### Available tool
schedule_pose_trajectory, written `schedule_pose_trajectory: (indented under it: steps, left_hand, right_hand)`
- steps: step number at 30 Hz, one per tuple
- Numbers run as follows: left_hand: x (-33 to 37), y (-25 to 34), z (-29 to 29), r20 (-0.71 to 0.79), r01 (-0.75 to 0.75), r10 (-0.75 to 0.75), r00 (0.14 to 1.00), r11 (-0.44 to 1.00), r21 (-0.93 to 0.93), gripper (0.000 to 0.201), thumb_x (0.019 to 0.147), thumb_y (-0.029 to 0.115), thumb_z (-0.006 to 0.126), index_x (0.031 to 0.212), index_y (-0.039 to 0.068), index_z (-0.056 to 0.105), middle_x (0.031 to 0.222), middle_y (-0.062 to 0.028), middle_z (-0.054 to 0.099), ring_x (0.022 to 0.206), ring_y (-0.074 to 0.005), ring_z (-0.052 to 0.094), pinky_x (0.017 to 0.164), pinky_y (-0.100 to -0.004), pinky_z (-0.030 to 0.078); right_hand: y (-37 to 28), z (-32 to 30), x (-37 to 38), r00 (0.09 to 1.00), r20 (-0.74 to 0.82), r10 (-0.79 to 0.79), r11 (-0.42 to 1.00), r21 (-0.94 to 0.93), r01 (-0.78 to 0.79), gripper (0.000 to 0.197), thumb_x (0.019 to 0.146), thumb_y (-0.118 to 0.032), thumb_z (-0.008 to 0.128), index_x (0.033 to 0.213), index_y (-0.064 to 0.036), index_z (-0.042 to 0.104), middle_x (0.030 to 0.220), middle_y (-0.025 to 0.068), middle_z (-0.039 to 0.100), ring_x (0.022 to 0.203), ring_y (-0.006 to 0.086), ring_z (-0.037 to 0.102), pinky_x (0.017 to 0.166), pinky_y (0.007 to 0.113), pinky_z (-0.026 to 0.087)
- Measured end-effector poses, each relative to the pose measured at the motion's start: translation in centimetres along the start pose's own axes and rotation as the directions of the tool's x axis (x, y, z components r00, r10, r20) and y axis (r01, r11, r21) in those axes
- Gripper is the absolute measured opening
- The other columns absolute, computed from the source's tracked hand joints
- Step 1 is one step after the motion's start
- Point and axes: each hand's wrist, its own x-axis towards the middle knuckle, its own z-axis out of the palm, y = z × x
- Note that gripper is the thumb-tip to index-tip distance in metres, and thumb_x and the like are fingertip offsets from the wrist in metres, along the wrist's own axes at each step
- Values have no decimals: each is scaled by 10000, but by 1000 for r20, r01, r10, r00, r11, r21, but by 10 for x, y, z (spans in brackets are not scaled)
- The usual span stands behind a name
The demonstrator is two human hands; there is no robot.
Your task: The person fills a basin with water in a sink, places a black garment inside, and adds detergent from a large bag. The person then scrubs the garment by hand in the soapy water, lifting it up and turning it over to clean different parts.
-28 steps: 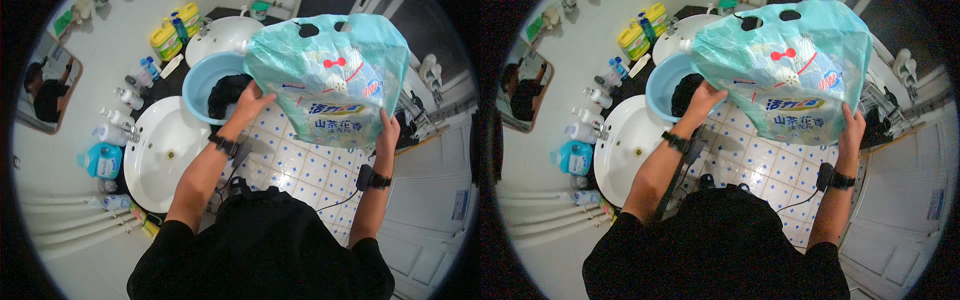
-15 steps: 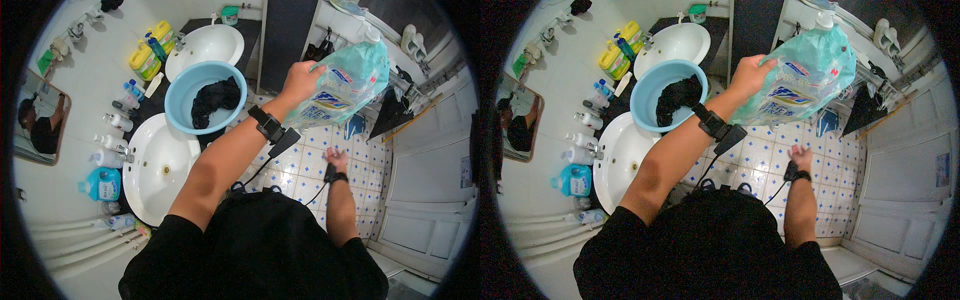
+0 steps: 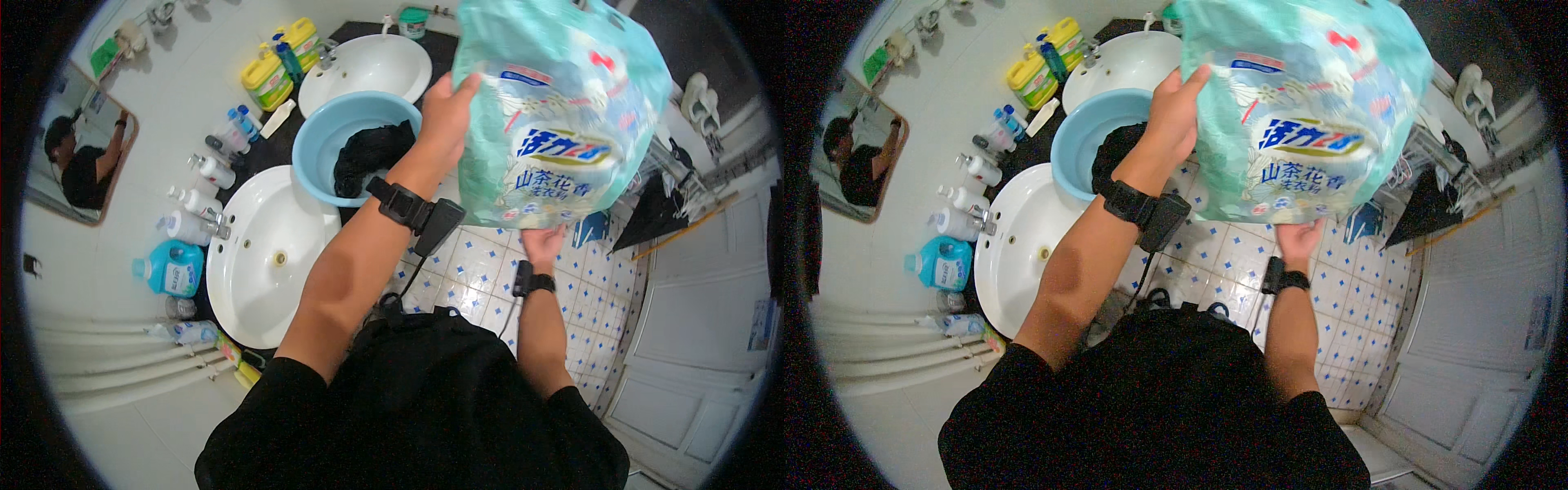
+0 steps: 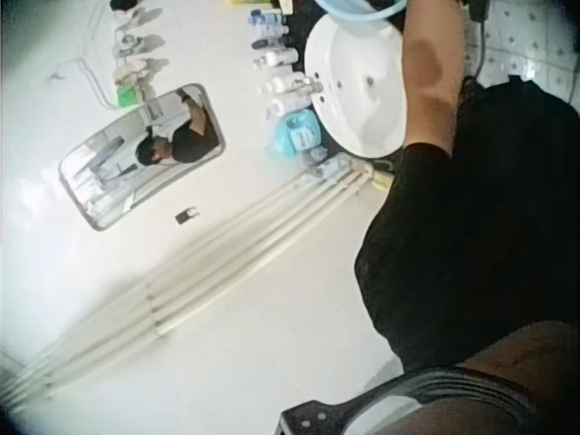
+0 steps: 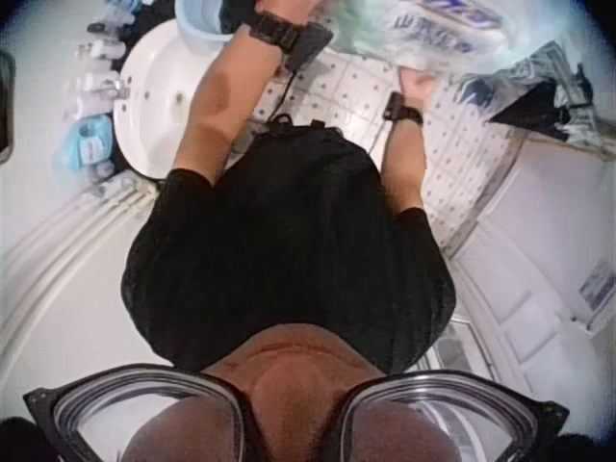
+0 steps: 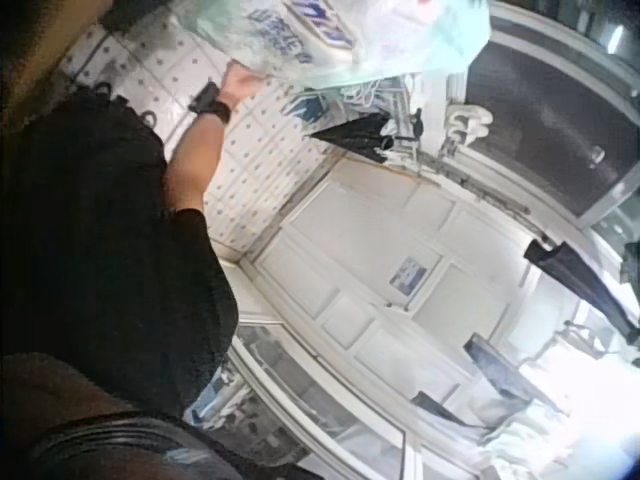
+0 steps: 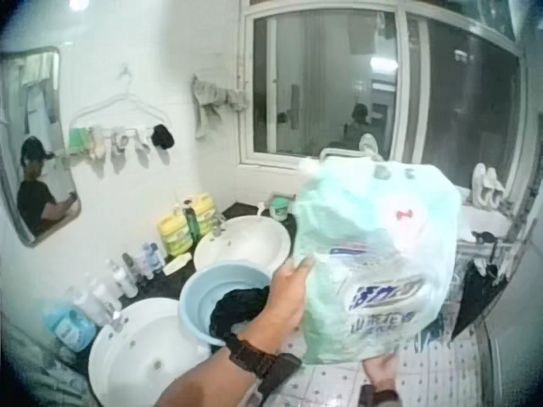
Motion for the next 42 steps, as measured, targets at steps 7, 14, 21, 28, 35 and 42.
schedule_pose_trajectory:
  steps: [7, 14, 21, 28, 35, 42]
  left_hand:
    - [-9, -50, -120, -116, 159, -235, 965, 878, -452, 314, 941, 246, 377, 1166, 34, 430, 1181, -122, 479, 1130, -258, 449, 990, -440, 327]
    - [-26, -93, -134, -2, 310, -411, 911, 690, -654, 264, 855, 236, 416, 1048, 61, 456, 1098, -116, 500, 1050, -258, 458, 940, -473, 329]
    - [-36, -86, -124, 20, 250, -322, 947, 695, -674, 278, 841, 184, 402, 1083, 53, 442, 1141, -127, 479, 1106, -273, 441, 960, -520, 322]
    - [-55, -93, -127, 119, 312, -309, 944, 711, -630, 313, 820, 97, 397, 1118, 25, 464, 1158, -143, 495, 1101, -296, 465, 976, -494, 340]
    - [-63, -99, -121, -6, 217, -287, 958, 736, -641, 323, 712, 48, 426, 1028, 31, 494, 1093, -124, 514, 1083, -277, 471, 969, -455, 358]
    - [-67, -107, -121, 16, 209, -278, 960, 680, -703, 369, 685, 67, 408, 1042, 48, 499, 1125, -129, 509, 1070, -271, 468, 976, -445, 354]
  right_hand:
    - [-104, 170, -25, 922, 62, -382, 674, -664, 324, 600, 940, -464, 352, 1367, -47, 287, 1365, 114, 366, 1206, 288, 396, 1002, 418, 323]
    - [-101, 297, -38, 707, 475, -525, -7, -832, 554, 600, 944, -416, 396, 1341, 26, 312, 1343, 143, 380, 1186, 238, 410, 975, 335, 336]
    - [-91, 316, -40, 637, 611, -470, 10, -718, 696, 532, 954, -372, 407, 1284, 45, 392, 1283, 120, 458, 1120, 182, 460, 944, 290, 354]
    - [-83, 344, -57, 414, 824, -387, -377, -551, 745, 432, 959, -343, 399, 1158, 26, 500, 1038, 85, 583, 904, 149, 545, 784, 267, 430]
    - [-67, 364, -33, 439, 799, -411, -407, -592, 696, 424, 935, -355, 466, 1073, 28, 586, 914, 79, 615, 799, 123, 530, 735, 263, 433]
    - [-66, 348, -29, 537, 801, -266, -375, -599, 708, 366, 930, -284, 501, 1091, 37, 573, 944, 56, 613, 840, 94, 539, 747, 215, 420]
